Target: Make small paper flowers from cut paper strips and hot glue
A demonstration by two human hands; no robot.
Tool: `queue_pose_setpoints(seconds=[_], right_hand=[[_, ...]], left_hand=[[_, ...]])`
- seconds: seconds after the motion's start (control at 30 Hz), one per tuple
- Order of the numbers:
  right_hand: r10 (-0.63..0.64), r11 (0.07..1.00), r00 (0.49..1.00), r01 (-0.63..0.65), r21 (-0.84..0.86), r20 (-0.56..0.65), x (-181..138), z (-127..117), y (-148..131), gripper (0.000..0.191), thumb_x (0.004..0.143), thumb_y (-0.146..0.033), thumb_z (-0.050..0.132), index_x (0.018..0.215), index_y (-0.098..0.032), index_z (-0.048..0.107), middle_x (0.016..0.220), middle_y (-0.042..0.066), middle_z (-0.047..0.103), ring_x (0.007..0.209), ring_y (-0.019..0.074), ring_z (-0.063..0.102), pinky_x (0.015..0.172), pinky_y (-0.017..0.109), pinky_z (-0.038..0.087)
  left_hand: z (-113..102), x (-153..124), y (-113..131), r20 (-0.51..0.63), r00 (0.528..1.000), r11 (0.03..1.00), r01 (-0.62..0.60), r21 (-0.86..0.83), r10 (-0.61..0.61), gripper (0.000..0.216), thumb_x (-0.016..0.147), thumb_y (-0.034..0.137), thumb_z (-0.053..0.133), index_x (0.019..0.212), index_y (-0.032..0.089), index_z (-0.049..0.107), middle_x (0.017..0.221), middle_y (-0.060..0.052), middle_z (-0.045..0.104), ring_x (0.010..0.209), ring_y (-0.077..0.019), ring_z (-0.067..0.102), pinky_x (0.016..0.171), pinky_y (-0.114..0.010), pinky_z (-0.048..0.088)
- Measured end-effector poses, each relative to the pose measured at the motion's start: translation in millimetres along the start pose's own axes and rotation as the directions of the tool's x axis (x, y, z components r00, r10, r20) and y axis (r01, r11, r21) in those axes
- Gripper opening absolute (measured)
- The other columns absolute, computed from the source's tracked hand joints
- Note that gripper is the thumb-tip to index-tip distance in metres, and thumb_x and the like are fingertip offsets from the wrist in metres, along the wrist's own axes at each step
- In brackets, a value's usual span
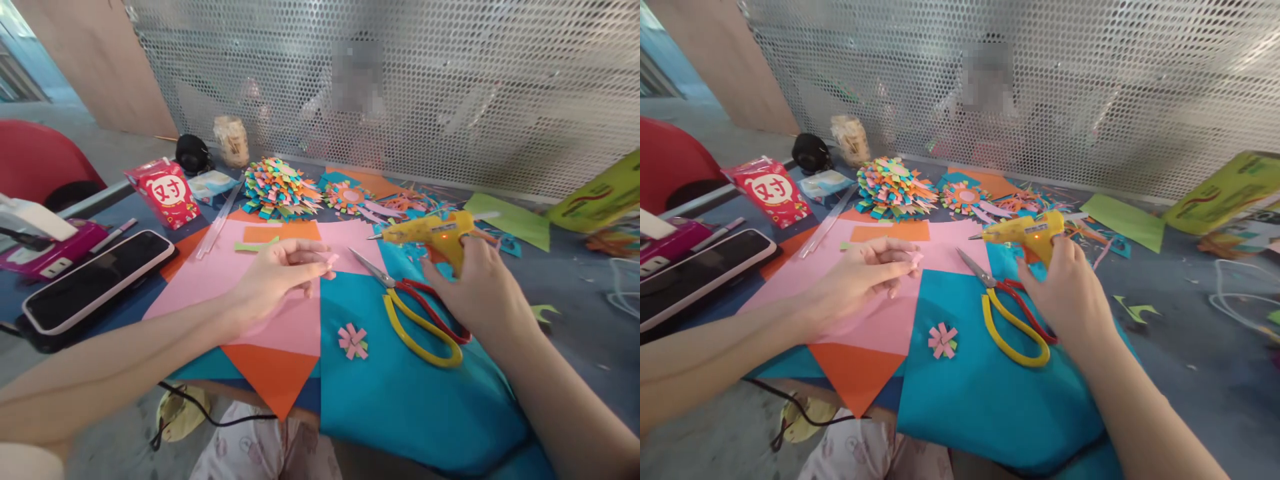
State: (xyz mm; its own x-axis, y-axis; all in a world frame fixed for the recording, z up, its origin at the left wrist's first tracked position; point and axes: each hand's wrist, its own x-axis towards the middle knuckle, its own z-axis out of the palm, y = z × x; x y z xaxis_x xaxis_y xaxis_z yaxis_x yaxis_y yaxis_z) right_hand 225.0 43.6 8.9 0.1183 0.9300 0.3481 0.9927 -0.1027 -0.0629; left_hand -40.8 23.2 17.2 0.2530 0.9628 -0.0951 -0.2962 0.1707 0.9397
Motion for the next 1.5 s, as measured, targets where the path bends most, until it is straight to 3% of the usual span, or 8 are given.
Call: queue_pose_setpoints(seconds=[0.23, 0.33, 0.43, 0.67, 0.93, 1.2, 1.37, 1.5], right_hand=[[0.037, 0.999, 0.999, -0.037, -0.001, 0.039, 1, -1, -1, 0.055, 0.086, -0.05, 0.044, 0.107, 0.0, 0.051, 0.11, 0.037, 0.052, 0.105, 0.0521, 0.049, 0.076, 0.062, 0.04], [-0.246, 0.962, 0.966, 0.232, 0.141, 0.085, -16, -14, -15, 0.035, 0.082, -0.045, 0.056, 0.101, -0.016, 0.055, 0.108, 0.017, 0.06, 0.104, 0.0322, 0.056, 0.088, 0.046, 0.043], [-0.582, 0.787, 0.793, 0.493, 0.371, 0.181, -36, -19, -30, 0.026, 0.076, -0.044, 0.067, 0.087, -0.022, 0.056, 0.088, 0.003, 0.064, 0.087, 0.0204, 0.06, 0.085, 0.037, 0.043], [-0.651, 0.732, 0.715, 0.5, 0.462, 0.257, -56, -18, -47, 0.026, 0.075, -0.041, 0.07, 0.082, -0.021, 0.053, 0.09, 0.004, 0.063, 0.089, 0.0246, 0.056, 0.083, 0.046, 0.035], [-0.6, 0.716, 0.726, 0.299, 0.631, 0.336, -53, -14, -42, 0.02, 0.079, -0.037, 0.065, 0.08, -0.023, 0.051, 0.084, 0.002, 0.065, 0.085, 0.022, 0.059, 0.078, 0.041, 0.044], [-0.545, 0.399, 0.743, -0.176, 0.9, 0.387, -49, -14, -45, 0.028, 0.076, -0.035, 0.067, 0.086, -0.024, 0.043, 0.079, 0.001, 0.068, 0.074, 0.0166, 0.068, 0.069, 0.031, 0.054], [-0.514, 0.214, 0.743, -0.373, 0.903, 0.429, -45, -14, -43, 0.043, 0.071, -0.028, 0.075, 0.099, -0.022, 0.042, 0.073, -0.003, 0.067, 0.066, 0.0129, 0.067, 0.052, 0.021, 0.048], [-0.584, 0.119, 0.661, -0.505, 0.855, 0.471, -45, -16, -45, 0.052, 0.071, -0.029, 0.076, 0.109, -0.02, 0.04, 0.071, -0.003, 0.068, 0.057, 0.0086, 0.062, 0.047, 0.017, 0.044]], left_hand=[[-5, 7, -5, 0.082, 0.978, 0.948, -0.207, 0.24, 0.193, 0.024, 0.07, 0.017, 0.07, 0.092, 0.011, 0.064, 0.089, -0.01, 0.073, 0.075, -0.0169, 0.069, 0.044, -0.019, 0.048], [-7, 8, -10, 0.128, 0.963, 0.91, -0.266, 0.317, 0.237, 0.026, 0.072, 0.02, 0.069, 0.095, 0.01, 0.065, 0.09, -0.011, 0.074, 0.072, -0.016, 0.069, 0.047, -0.019, 0.049], [-9, 11, -14, 0.179, 0.953, 0.875, -0.296, 0.384, 0.244, 0.03, 0.074, 0.021, 0.067, 0.102, 0.01, 0.065, 0.094, -0.012, 0.074, 0.069, -0.0144, 0.069, 0.049, -0.02, 0.052], [-12, 14, -18, 0.205, 0.94, 0.785, -0.342, 0.517, 0.275, 0.031, 0.075, 0.02, 0.067, 0.105, 0.011, 0.065, 0.09, -0.01, 0.074, 0.072, -0.014, 0.069, 0.054, -0.02, 0.054], [-10, 11, -17, 0.232, 0.916, 0.756, -0.401, 0.518, 0.327, 0.019, 0.075, 0.017, 0.064, 0.093, 0.013, 0.065, 0.091, -0.009, 0.073, 0.084, -0.016, 0.069, 0.052, -0.018, 0.054], [-8, 11, -13, 0.156, 0.907, 0.849, -0.422, 0.318, 0.392, 0.02, 0.073, 0.019, 0.067, 0.092, 0.013, 0.064, 0.09, -0.008, 0.073, 0.086, -0.0159, 0.069, 0.052, -0.016, 0.05], [-3, 2, -10, 0.387, 0.855, 0.919, -0.392, 0.045, 0.346, 0.021, 0.07, 0.015, 0.073, 0.089, 0.016, 0.064, 0.093, -0.006, 0.073, 0.084, -0.0156, 0.07, 0.071, -0.026, 0.056], [-1, -9, -8, 0.575, 0.769, 0.9, -0.418, 0.125, 0.278, 0.017, 0.075, 0.015, 0.07, 0.091, 0.019, 0.066, 0.083, -0.005, 0.075, 0.095, -0.0203, 0.069, 0.086, -0.037, 0.056]])
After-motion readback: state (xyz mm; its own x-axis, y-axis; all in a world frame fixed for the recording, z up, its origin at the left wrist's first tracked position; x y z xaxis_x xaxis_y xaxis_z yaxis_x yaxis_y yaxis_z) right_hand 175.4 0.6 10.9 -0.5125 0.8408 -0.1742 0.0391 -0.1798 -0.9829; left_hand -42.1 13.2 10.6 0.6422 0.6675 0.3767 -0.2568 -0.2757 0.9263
